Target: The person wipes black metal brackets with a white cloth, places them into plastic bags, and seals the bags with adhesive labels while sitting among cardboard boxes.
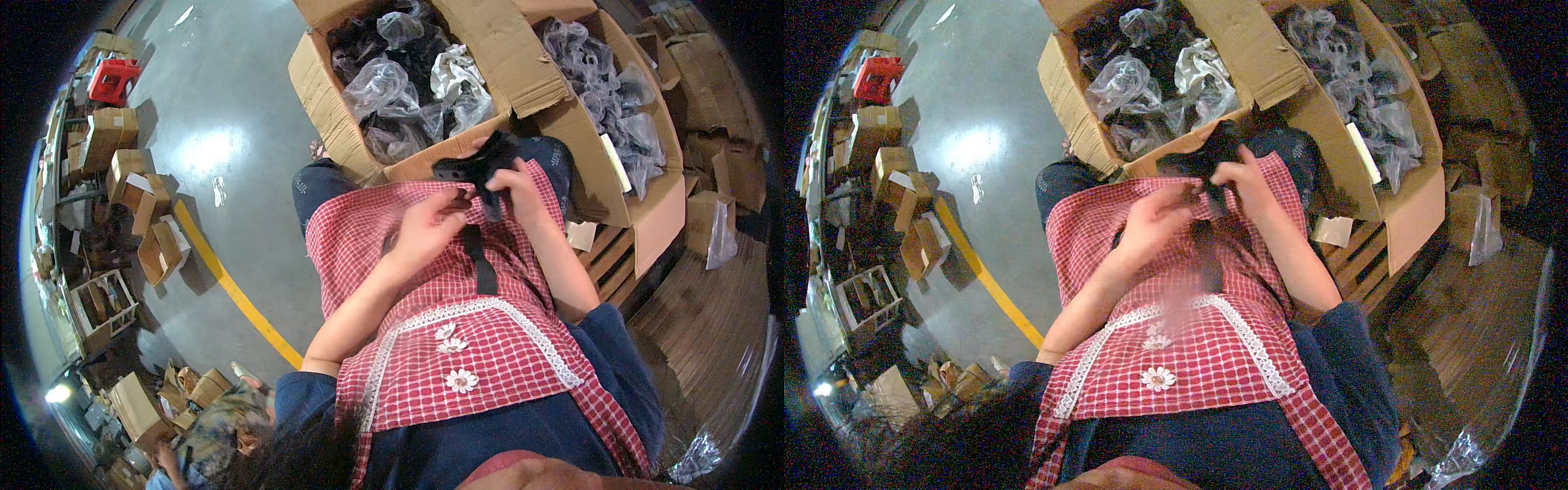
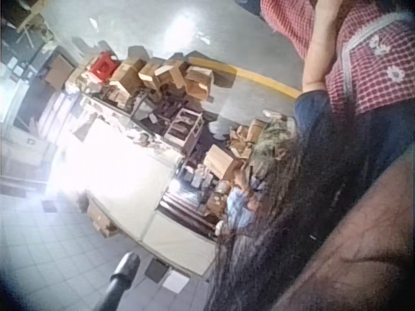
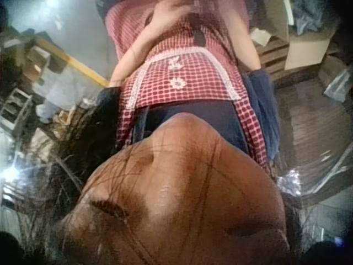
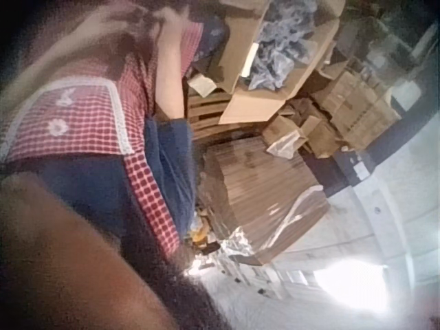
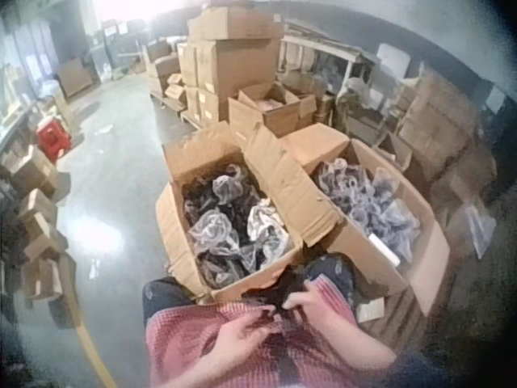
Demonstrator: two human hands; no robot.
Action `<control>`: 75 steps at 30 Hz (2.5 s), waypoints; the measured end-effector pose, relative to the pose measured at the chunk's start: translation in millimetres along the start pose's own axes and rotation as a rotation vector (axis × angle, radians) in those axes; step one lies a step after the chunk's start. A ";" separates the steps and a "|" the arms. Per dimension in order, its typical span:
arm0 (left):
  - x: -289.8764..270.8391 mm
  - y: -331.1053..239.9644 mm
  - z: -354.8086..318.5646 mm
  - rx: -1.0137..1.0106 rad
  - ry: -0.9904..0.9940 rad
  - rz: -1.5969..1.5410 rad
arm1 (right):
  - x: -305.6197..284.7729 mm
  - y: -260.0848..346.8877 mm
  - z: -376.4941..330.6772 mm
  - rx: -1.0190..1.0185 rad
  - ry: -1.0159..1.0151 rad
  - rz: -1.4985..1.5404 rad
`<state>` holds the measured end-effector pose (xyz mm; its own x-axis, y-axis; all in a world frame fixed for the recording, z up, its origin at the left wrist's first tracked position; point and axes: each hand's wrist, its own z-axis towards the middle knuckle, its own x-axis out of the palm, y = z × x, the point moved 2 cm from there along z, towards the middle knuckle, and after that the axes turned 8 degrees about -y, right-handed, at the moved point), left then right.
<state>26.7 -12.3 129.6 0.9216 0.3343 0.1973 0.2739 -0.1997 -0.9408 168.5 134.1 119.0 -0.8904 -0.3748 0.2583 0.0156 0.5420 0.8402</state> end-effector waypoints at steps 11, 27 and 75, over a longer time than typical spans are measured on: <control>2.5 -29.9 2.8 -0.591 0.259 -0.924 | 36.3 12.2 -23.5 -0.458 0.420 -0.494; -19.4 -24.2 6.6 -0.347 -0.065 -0.840 | 39.1 111.2 -46.7 -0.747 0.270 -0.918; -25.0 -13.5 4.3 -0.430 0.433 -0.890 | 69.0 94.3 -43.0 -0.564 0.304 -0.566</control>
<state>-1.2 -13.9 136.2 0.3397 0.1821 0.9227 0.8896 -0.3807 -0.2524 128.1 127.0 236.6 -0.6728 -0.7056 -0.2225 -0.0983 -0.2128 0.9721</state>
